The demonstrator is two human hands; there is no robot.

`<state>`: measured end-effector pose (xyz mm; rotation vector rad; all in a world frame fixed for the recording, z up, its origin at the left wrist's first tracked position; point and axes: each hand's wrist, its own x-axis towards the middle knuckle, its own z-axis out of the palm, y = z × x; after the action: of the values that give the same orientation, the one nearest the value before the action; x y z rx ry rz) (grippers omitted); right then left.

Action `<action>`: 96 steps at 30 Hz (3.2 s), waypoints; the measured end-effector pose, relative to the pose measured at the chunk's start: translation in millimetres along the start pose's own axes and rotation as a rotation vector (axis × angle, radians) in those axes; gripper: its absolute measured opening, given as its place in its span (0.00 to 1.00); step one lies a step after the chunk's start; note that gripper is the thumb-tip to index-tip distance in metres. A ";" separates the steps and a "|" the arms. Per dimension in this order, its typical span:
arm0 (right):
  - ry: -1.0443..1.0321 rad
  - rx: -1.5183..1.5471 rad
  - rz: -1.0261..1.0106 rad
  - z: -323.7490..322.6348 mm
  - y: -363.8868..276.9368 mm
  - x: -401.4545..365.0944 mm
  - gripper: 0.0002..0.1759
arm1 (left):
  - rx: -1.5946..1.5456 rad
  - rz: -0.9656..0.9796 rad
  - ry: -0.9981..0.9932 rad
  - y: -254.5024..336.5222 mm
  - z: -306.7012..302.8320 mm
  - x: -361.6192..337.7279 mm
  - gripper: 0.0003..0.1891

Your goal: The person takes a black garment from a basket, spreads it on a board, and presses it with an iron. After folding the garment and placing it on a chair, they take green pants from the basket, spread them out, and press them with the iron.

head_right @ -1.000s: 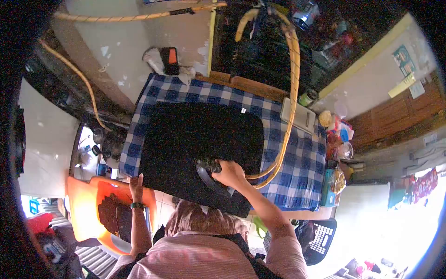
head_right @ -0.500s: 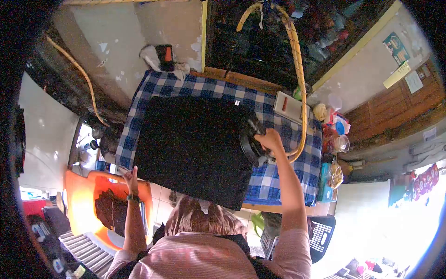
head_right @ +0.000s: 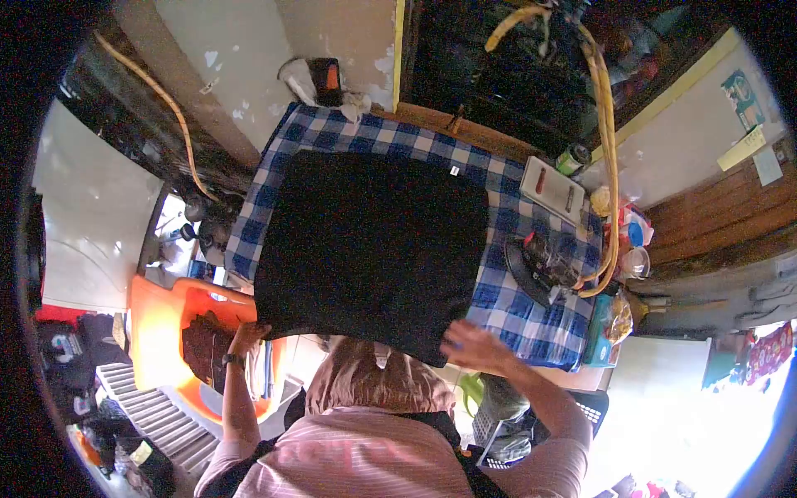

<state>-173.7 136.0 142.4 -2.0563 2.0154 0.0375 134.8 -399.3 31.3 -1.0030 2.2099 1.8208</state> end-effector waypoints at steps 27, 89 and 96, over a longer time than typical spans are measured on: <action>0.902 0.950 1.322 -34.3 230.6 117.2 0.28 | 0.088 0.221 0.392 250.1 30.3 327.8 0.28; 0.623 1.530 0.451 -88.4 9.3 204.3 0.29 | 1.042 0.928 0.110 154.2 269.0 29.8 0.45; 0.403 -0.041 0.871 -123.0 92.0 -0.3 0.48 | 0.889 0.962 0.187 145.6 274.8 21.9 0.37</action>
<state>-284.5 111.1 245.8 -1.1013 3.0176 -0.1852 -48.7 -149.8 66.9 0.1213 3.3948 0.5858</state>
